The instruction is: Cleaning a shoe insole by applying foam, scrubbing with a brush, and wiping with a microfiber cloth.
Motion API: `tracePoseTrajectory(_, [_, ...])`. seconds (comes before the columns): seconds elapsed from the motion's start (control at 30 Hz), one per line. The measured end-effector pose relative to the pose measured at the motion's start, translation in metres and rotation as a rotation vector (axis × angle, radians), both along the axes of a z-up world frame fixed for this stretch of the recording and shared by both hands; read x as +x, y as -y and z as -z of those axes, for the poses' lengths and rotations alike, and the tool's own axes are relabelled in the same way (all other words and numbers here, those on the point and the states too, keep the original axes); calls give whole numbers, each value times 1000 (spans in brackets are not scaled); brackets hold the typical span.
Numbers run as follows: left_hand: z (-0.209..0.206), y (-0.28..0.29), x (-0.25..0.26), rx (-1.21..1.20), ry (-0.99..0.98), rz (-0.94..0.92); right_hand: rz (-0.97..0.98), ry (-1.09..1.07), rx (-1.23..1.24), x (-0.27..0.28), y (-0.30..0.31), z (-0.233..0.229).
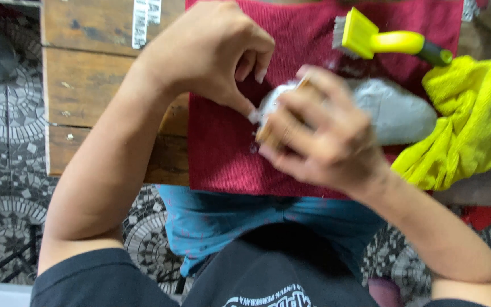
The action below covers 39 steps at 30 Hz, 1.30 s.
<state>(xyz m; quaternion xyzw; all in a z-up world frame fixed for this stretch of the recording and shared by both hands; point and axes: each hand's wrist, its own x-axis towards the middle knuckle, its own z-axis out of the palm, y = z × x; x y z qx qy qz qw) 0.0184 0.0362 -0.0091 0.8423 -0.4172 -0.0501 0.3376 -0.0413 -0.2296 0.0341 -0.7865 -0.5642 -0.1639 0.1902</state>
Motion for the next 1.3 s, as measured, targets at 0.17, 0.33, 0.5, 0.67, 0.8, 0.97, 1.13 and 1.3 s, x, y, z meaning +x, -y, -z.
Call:
tracePoseTrajectory(0.17, [-8, 3, -6, 95, -41, -86, 252, 9, -65, -11, 13, 3])
tracePoseTrajectory(0.33, [-14, 16, -12, 68, 83, 21, 298, -38, -72, -24, 33, 7])
tracePoseTrajectory(0.5, [-18, 42, -24, 231, 217, -63, 470, -20, -84, -39, 36, 2])
tracePoseTrajectory(0.67, [-9, 42, -23, 187, 220, -16, 504, -44, -55, -21, 66, 8])
tracePoseTrajectory(0.8, [-7, 42, -21, 155, 187, -37, 436, -39, -106, -43, 41, 5])
tracePoseTrajectory(0.97, [-5, 41, -19, 153, 161, -32, 478, 36, -73, -6, 61, 11])
tracePoseTrajectory(1.13, [-4, 42, -17, 161, 137, -47, 374, -53, -102, -27, 36, 4])
tracePoseTrajectory(1.3, [-1, 41, -17, 164, 193, -31, 512, 54, -93, 6, 65, 17])
